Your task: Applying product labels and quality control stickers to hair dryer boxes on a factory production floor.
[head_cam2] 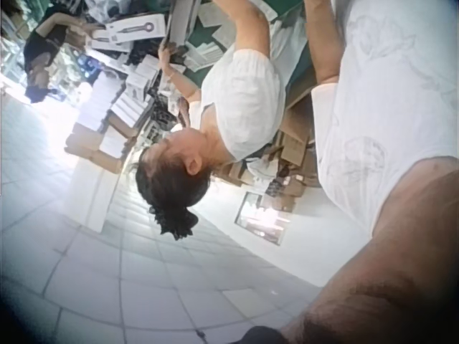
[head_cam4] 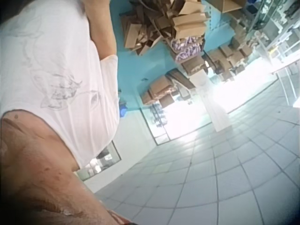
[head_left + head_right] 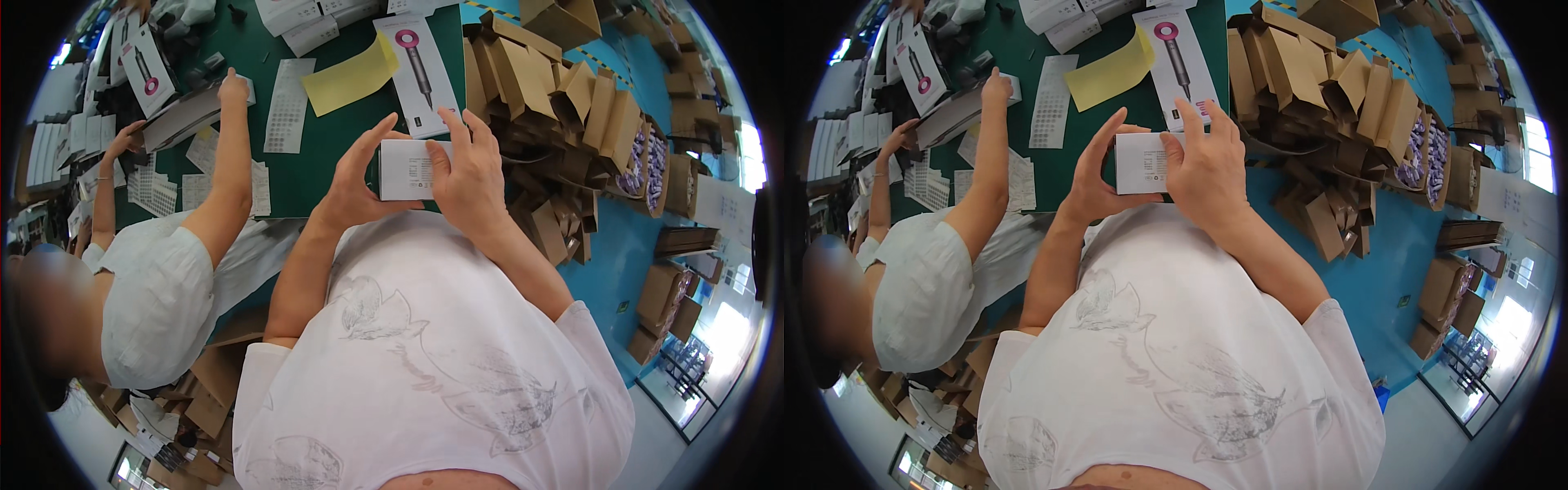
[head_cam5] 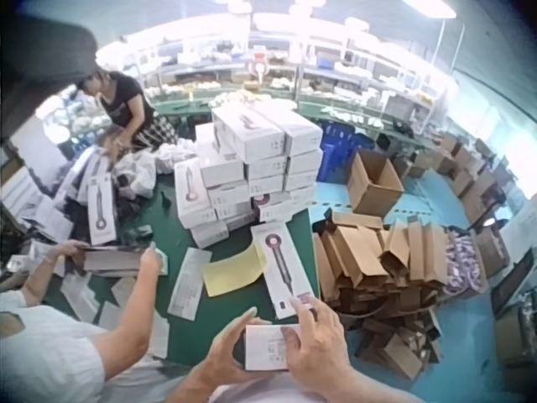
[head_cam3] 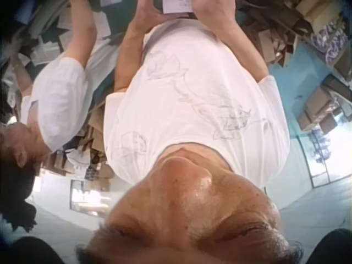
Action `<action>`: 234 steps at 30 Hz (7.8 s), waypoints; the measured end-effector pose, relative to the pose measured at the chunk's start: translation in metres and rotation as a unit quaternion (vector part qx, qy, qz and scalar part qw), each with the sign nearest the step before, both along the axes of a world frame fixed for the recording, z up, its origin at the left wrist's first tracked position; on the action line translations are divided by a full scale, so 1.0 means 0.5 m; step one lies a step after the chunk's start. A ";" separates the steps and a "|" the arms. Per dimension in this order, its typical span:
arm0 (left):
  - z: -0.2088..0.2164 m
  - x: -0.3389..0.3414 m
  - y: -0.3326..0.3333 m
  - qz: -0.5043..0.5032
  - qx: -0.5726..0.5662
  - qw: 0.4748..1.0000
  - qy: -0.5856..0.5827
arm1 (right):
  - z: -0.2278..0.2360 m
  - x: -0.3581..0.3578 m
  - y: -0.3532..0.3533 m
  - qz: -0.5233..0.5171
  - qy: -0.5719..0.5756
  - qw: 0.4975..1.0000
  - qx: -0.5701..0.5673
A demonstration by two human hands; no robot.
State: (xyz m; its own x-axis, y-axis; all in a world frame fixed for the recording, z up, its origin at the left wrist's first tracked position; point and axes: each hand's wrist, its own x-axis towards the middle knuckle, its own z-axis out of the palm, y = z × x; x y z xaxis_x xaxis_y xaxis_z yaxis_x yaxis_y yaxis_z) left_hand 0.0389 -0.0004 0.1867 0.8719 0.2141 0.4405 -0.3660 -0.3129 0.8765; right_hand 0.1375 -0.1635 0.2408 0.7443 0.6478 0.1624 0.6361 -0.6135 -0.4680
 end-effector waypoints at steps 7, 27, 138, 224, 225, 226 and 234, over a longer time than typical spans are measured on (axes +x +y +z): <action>0.002 -0.008 0.003 0.009 0.000 1.000 0.015 | 0.020 -0.014 -0.008 -0.002 -0.084 0.996 -0.022; 0.052 -0.018 0.024 -0.024 0.110 0.994 0.011 | -0.011 -0.017 -0.046 -0.024 0.182 0.973 0.140; -0.185 0.257 -0.067 0.122 -0.432 0.771 0.451 | -0.185 0.123 -0.143 -0.077 0.251 0.955 -0.137; -0.333 -0.099 0.079 0.368 0.034 0.882 0.291 | -0.490 0.096 0.189 0.275 -0.115 0.954 -0.028; -0.325 -0.097 0.083 0.392 0.042 0.877 0.277 | -0.499 0.097 0.196 0.271 -0.084 0.955 -0.086; -0.319 -0.096 0.087 0.378 0.057 0.882 0.276 | -0.509 0.093 0.208 0.264 -0.093 0.959 -0.042; -0.304 -0.088 0.081 0.392 0.095 0.879 0.255 | -0.476 0.075 0.215 0.274 -0.082 0.956 0.064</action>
State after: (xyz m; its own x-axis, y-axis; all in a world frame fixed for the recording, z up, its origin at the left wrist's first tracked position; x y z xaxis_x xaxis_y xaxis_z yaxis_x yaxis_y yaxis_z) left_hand -0.0049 0.0399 0.0346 0.5835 0.8020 0.1274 0.4530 -0.4517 0.7686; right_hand 0.1749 -0.0559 0.0030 0.2558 0.9005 0.3518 0.9171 -0.1110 -0.3829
